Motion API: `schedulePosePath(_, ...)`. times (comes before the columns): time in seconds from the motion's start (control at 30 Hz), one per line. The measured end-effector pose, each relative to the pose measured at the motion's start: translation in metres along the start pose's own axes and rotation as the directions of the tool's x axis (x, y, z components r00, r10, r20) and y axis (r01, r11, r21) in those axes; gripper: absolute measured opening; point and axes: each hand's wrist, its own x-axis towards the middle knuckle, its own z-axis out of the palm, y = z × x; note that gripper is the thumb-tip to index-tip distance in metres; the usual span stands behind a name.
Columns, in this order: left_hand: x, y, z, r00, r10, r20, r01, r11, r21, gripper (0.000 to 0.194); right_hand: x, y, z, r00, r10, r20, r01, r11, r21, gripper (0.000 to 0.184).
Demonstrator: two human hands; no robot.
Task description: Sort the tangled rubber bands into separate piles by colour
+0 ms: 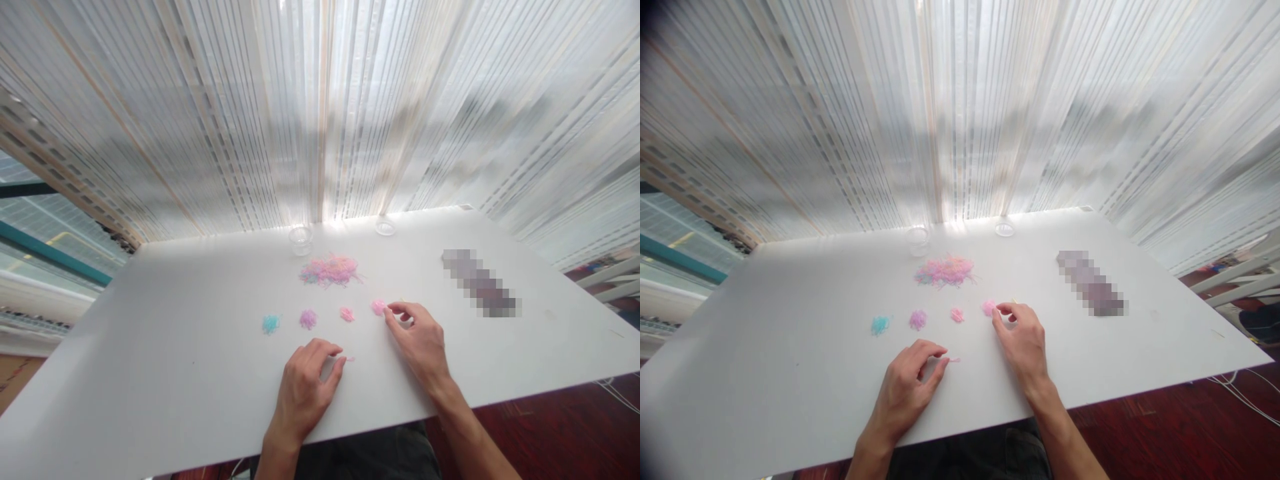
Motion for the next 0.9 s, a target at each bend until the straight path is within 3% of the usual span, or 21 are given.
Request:
schedulePosePath(0.2, 0.000, 0.000, 0.000, 1.000, -0.002, 0.011, 0.002, 1.000, 0.000, 0.007, -0.015, 0.006, -0.005, 0.999, -0.049, -0.006, 0.049, 0.999, -0.020, 0.034)
schedulePosePath(0.33, 0.000, 0.000, 0.000, 1.000, 0.002, 0.017, -0.002, 1.000, 0.012, 0.009, -0.019, 0.009, -0.004, 0.989, -0.148, 0.001, 0.148, 0.988, -0.033, 0.026)
schedulePosePath(0.5, 0.001, 0.000, 0.000, 1.000, 0.001, 0.019, -0.001, 1.000, 0.020, 0.009, -0.018, 0.011, 0.002, 0.960, -0.275, 0.054, 0.279, 0.955, -0.096, 0.031)
schedulePosePath(0.8, 0.000, 0.000, 0.000, 1.000, 0.004, 0.027, -0.005, 0.999, 0.032, 0.009, -0.019, 0.013, 0.004, 0.951, -0.304, 0.052, 0.309, 0.943, -0.126, 0.032)
schedulePosePath(0.9, 0.000, 0.000, 0.000, 0.999, 0.000, 0.036, -0.001, 1.000, 0.025, 0.009, -0.019, 0.011, 0.003, 0.931, -0.349, 0.104, 0.361, 0.922, -0.140, 0.035)
